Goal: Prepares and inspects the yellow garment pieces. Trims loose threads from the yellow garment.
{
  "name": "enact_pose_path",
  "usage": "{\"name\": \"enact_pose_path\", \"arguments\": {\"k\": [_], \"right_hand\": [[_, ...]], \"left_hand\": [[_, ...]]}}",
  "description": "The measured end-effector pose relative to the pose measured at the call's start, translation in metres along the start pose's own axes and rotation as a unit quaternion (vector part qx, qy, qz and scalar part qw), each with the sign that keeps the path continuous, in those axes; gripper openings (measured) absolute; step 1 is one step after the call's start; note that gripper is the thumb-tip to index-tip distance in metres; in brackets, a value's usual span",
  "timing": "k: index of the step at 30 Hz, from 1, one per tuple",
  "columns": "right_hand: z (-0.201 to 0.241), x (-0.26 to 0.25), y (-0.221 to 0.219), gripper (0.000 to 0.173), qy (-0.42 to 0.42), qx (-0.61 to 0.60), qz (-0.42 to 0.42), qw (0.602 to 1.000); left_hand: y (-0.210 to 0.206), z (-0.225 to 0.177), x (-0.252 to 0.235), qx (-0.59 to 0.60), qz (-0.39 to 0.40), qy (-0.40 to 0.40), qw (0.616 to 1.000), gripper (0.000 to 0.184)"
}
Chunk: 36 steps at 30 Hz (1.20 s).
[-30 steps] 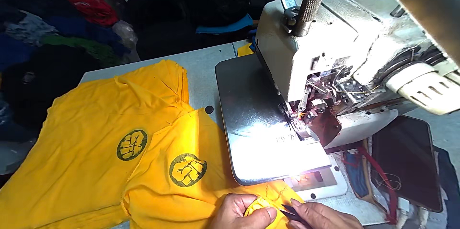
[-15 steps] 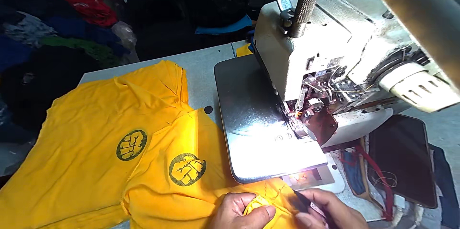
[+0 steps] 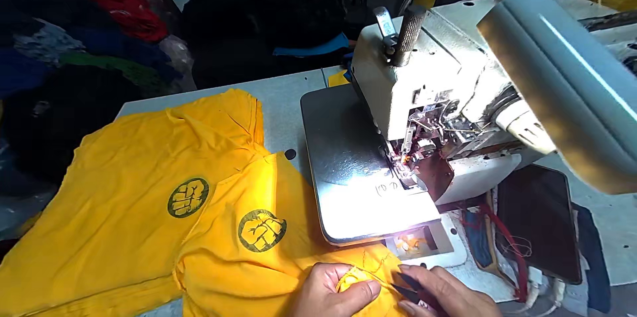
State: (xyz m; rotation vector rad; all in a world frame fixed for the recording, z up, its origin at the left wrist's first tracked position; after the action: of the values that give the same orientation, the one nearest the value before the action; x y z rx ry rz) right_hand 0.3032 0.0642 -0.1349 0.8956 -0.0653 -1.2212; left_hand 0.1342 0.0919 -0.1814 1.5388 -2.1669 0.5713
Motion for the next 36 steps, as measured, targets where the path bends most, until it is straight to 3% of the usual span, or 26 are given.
{"name": "enact_pose_path", "arguments": {"k": [4, 36], "right_hand": [[0.003, 0.004, -0.002, 0.032, 0.039, 0.040, -0.004, 0.998], [0.005, -0.002, -0.012, 0.026, 0.089, 0.022, -0.031, 0.995]], "left_hand": [[0.000, 0.001, 0.000, 0.009, 0.004, 0.011, 1.000, 0.013], [-0.001, 0.004, -0.003, 0.038, 0.049, 0.028, 0.998, 0.017]]}}
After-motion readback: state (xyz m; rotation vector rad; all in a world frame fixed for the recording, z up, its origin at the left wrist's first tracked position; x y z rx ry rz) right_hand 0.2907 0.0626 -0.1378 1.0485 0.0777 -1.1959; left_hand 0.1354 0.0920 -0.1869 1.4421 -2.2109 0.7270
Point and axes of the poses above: each hand's wrist, its own x-axis away from the middle knuckle, its own y-axis out of the back of the hand, z = x × y, the point moved 10 cm from there along -x, towards the middle knuckle, and after that the axes turned 10 degrees about y, right-handed, at the moved point
